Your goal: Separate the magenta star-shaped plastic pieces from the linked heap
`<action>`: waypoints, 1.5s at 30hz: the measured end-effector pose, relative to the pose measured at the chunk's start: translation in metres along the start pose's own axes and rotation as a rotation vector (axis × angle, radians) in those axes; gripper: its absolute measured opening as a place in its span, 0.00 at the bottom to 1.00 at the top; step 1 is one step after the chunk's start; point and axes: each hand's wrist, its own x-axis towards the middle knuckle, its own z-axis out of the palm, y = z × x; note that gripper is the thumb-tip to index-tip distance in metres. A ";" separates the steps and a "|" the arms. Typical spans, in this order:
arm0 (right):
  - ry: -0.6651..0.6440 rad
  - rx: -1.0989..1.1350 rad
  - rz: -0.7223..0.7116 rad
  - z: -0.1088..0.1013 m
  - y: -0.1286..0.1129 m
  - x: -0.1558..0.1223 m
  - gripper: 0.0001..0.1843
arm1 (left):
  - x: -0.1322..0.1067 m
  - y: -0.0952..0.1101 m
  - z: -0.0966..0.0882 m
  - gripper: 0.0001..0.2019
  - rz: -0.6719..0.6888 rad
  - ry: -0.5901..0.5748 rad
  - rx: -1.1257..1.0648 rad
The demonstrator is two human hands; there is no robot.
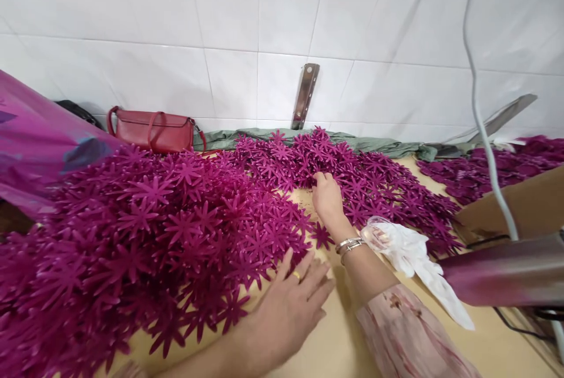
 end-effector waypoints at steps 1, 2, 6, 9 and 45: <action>-0.006 -0.004 -0.012 0.000 0.001 -0.003 0.18 | 0.004 -0.007 0.001 0.24 -0.040 -0.042 -0.005; -0.014 -0.007 -0.028 -0.001 0.002 -0.007 0.17 | 0.007 -0.015 0.001 0.26 -0.111 -0.072 -0.004; -0.043 -0.009 -0.096 -0.006 0.008 -0.027 0.14 | -0.001 -0.045 -0.013 0.29 -0.370 -0.103 0.016; 0.014 -0.018 -0.072 -0.006 0.011 -0.028 0.14 | -0.012 -0.057 -0.028 0.26 -0.476 -0.103 0.019; -0.391 1.442 0.005 -0.022 -0.048 -0.125 0.12 | -0.024 -0.044 -0.053 0.18 -0.879 0.625 -1.310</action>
